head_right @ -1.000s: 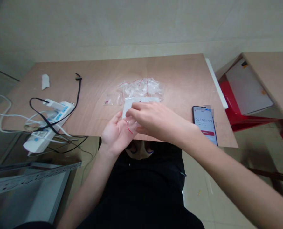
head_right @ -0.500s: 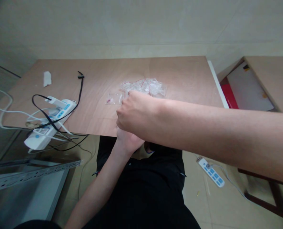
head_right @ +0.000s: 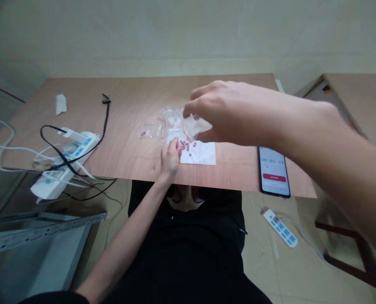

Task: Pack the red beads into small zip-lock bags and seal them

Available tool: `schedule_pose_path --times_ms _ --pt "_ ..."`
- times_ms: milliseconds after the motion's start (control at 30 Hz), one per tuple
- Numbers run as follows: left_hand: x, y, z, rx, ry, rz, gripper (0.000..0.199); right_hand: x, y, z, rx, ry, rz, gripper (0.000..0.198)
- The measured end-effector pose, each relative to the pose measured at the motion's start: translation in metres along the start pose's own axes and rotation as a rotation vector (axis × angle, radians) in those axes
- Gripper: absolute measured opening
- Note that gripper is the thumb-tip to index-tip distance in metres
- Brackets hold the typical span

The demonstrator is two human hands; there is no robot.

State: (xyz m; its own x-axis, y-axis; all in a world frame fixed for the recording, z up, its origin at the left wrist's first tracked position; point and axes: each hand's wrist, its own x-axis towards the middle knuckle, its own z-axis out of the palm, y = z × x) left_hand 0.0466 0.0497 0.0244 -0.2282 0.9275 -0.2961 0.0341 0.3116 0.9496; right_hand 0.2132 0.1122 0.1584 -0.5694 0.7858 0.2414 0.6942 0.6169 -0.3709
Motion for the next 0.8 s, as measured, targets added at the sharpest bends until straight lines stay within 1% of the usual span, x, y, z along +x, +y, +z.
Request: schedule_pose_path --times_ms 33,67,100,167,233,300,367,500,633,733,800 --pt "0.011 -0.004 0.002 0.27 0.047 0.183 0.046 -0.001 0.005 0.001 -0.115 -0.09 -0.042 0.039" --pt "0.022 -0.009 0.004 0.511 0.057 0.334 0.042 -0.003 0.012 0.007 -0.188 -0.143 -0.053 0.041" --pt "0.031 -0.013 0.007 0.708 0.05 0.451 0.039 -0.006 0.02 0.016 -0.22 -0.136 -0.024 0.041" --pt "0.047 -0.02 0.012 0.988 -0.003 0.594 0.036 -0.012 0.04 0.039 -0.203 -0.035 0.117 0.041" --pt "0.056 -0.026 0.017 1.131 -0.045 0.657 0.034 -0.015 0.061 0.061 -0.146 0.061 0.232 0.04" --pt "0.06 -0.029 0.02 1.179 -0.061 0.683 0.032 -0.014 0.078 0.079 -0.115 0.123 0.318 0.041" --pt "0.062 -0.03 0.021 1.178 -0.063 0.699 0.031 -0.008 0.089 0.093 -0.105 0.171 0.386 0.045" --pt "0.06 -0.031 0.019 1.106 -0.055 0.742 0.031 0.008 0.098 0.118 -0.123 0.266 0.504 0.054" --pt "0.057 -0.028 0.015 0.983 -0.031 0.739 0.029 0.017 0.104 0.144 -0.119 0.327 0.562 0.064" --pt "0.057 -0.026 0.001 0.888 0.052 0.713 0.03 0.015 0.107 0.161 -0.057 0.293 0.576 0.082" --pt "0.062 -0.027 -0.017 0.833 0.171 0.664 0.029 0.011 0.107 0.167 -0.027 0.269 0.57 0.09"
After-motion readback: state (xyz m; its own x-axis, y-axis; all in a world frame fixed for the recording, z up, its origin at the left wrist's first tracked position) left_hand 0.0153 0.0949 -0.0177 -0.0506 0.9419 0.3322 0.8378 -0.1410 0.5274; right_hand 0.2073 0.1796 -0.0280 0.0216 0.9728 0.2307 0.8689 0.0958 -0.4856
